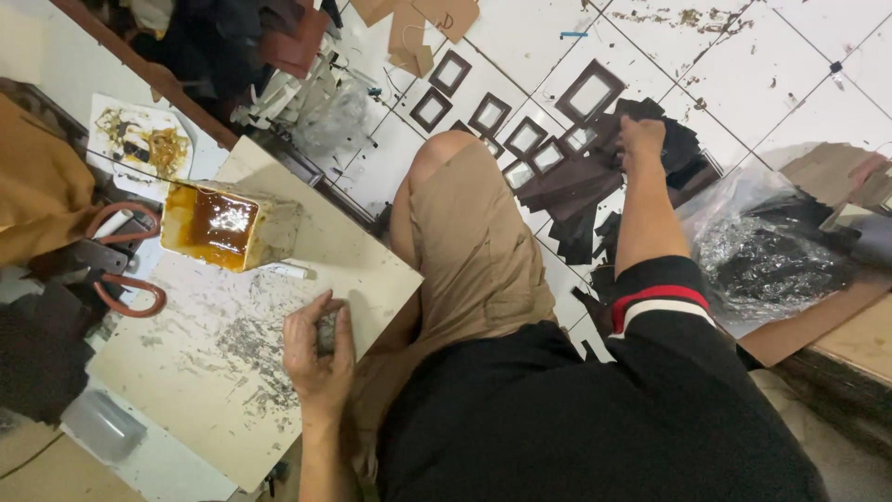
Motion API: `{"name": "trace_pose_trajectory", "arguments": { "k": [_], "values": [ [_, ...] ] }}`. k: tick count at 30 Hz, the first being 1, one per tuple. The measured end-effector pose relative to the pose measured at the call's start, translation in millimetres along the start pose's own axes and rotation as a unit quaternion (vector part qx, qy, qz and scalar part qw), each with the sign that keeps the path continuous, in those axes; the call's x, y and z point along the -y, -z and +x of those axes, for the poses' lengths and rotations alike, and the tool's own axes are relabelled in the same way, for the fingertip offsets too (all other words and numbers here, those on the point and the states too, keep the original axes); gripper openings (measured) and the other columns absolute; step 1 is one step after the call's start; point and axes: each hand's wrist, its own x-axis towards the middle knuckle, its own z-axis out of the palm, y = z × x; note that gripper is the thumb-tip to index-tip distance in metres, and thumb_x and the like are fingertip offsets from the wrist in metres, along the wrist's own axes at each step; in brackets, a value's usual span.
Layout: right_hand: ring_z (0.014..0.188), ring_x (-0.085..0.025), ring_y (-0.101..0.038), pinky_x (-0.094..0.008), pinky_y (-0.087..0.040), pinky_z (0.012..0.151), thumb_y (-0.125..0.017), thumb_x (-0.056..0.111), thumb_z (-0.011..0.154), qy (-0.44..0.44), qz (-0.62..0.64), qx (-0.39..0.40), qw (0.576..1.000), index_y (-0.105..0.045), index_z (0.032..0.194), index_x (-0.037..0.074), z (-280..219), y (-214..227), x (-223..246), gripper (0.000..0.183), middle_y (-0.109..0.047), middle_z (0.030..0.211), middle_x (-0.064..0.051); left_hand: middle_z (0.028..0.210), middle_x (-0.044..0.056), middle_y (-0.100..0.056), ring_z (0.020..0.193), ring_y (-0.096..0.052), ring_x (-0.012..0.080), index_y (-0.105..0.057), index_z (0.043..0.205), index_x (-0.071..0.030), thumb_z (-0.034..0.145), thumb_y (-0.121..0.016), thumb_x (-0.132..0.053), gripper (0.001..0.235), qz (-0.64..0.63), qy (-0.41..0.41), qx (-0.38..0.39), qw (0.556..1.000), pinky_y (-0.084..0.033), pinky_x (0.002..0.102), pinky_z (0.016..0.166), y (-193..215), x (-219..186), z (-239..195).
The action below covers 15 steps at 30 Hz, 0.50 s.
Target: The person repeatedly applies glue to small dark leather frames using a brush, then places a clear plastic sheet into each frame and presses it down. Completed frames are set aside on the floor to the right.
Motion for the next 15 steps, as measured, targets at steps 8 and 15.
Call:
{"name": "trace_pose_trajectory", "arguments": {
  "k": [8,15],
  "values": [
    [0.065,-0.019,-0.068,-0.036,-0.054,0.066,-0.080,0.026,0.091,0.060,-0.234,0.105,0.965,-0.068,0.078,0.014,-90,1,-95,0.022,-0.073,0.078,-0.007,0.105,0.017,-0.070,0.094,-0.066,0.0283,-0.066,0.117,0.005,0.103,-0.063,0.001,0.015,0.007,0.018,-0.003,1.000,-0.053,0.037,0.087,-2,0,1],
    [0.087,-0.036,-0.073,-0.044,-0.054,0.079,-0.074,0.048,0.093,0.207,-0.237,0.227,0.922,-0.077,0.084,0.013,-163,-14,-133,0.036,-0.075,0.080,-0.014,0.089,0.009,-0.071,0.084,-0.068,0.0298,-0.074,0.114,0.001,0.099,-0.066,0.003,0.018,-0.026,0.004,-0.044,0.999,-0.055,0.039,0.081,0,3,2]
  ]
}}
